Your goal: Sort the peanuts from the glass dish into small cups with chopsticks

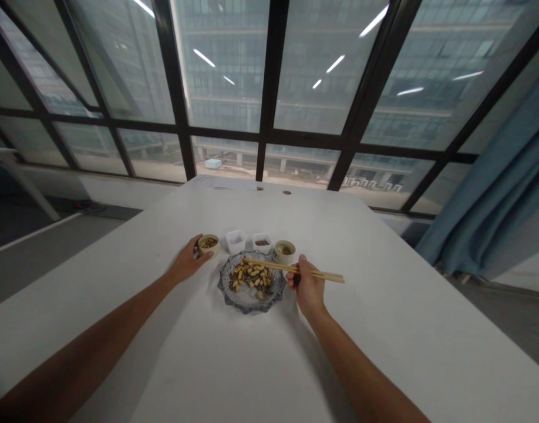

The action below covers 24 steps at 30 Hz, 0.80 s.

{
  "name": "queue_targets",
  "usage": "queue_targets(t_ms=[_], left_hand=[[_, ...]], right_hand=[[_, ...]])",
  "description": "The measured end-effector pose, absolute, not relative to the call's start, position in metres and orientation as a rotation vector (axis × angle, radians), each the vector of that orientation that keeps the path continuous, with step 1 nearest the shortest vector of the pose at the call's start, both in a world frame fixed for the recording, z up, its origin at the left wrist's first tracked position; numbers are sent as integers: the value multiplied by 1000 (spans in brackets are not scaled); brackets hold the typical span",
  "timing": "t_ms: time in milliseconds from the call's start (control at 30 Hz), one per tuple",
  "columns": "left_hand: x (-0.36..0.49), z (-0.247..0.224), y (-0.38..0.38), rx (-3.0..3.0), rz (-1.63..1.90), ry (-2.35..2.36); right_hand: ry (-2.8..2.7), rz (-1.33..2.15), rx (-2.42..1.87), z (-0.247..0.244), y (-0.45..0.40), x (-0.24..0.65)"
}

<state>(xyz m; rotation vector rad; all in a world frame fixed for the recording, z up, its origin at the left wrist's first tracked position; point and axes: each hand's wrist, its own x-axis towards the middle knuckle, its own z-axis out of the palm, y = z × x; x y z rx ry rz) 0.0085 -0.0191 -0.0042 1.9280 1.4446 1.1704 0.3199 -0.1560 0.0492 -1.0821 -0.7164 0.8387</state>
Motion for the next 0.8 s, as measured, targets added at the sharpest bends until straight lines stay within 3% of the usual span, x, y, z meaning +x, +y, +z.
queue_targets(t_ms=[200,500,600,800], left_hand=[[8,-4,-20,1927,1166,1439],[7,-5,-18,1943,1170,1454],[7,-8,-16,1942,1190,1456],[6,-7,-17,2046,1254,1432]], right_hand=[[-1455,147,-1164,56,-185,318],[-1929,-341,-709,63,-184,316],[-1797,-229,-877,65,-187,313],[-992,502,-1118,70,-176,303]])
